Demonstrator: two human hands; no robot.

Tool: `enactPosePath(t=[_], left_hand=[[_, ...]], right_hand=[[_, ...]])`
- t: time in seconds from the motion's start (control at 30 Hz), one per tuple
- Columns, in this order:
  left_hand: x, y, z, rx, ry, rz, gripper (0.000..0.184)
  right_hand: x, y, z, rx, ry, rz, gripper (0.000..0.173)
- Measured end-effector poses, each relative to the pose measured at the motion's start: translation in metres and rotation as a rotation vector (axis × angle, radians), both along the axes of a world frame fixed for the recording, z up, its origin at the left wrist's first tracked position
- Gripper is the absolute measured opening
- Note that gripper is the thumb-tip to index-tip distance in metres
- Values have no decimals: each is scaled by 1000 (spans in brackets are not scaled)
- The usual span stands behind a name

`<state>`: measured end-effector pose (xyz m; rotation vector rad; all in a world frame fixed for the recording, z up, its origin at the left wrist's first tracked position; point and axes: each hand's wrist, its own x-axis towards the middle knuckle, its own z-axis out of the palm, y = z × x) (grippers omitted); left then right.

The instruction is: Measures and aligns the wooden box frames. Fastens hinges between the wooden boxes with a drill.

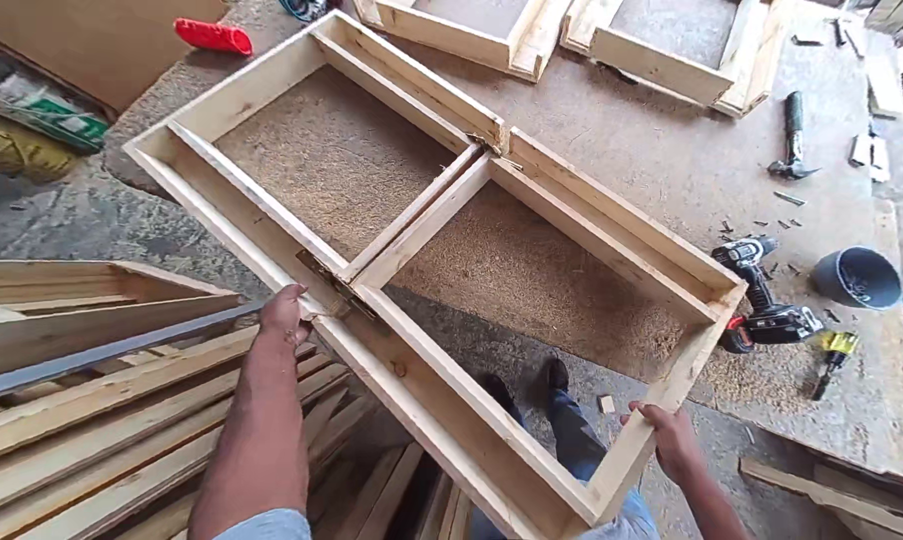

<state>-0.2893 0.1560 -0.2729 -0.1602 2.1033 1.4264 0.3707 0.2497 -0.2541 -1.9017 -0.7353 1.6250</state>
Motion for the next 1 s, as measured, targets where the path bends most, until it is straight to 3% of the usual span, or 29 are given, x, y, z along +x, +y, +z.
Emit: enactPosePath(t=[0.13, 0.27, 0.4, 0.63, 0.77, 0.87, 0.93, 1.0], left_hand=[[28, 11, 4, 69, -39, 54, 47], [49, 20, 4, 85, -82, 32, 51], [58, 29, -1, 54, -55, -26, 52], [83, 34, 3, -10, -52, -44, 53], [145, 49, -5, -48, -72, 0, 51], [147, 52, -7, -77, -78, 43, 51], [136, 49, -6, -69, -78, 69, 52], [128, 53, -5, -43, -66, 89, 54]], right_hand=[[21, 78, 25, -12, -121, 102, 33], [32, 160, 43, -46, -480, 354, 31], [29, 211, 68, -91, -695, 551, 35], [30, 275, 48, 4, -838, 686, 24], [34, 277, 28, 150, -851, 493, 24], [39, 262, 27, 255, -844, 399, 35], [38, 237, 28, 234, -878, 412, 46], [37, 203, 33, 48, -966, 464, 60]])
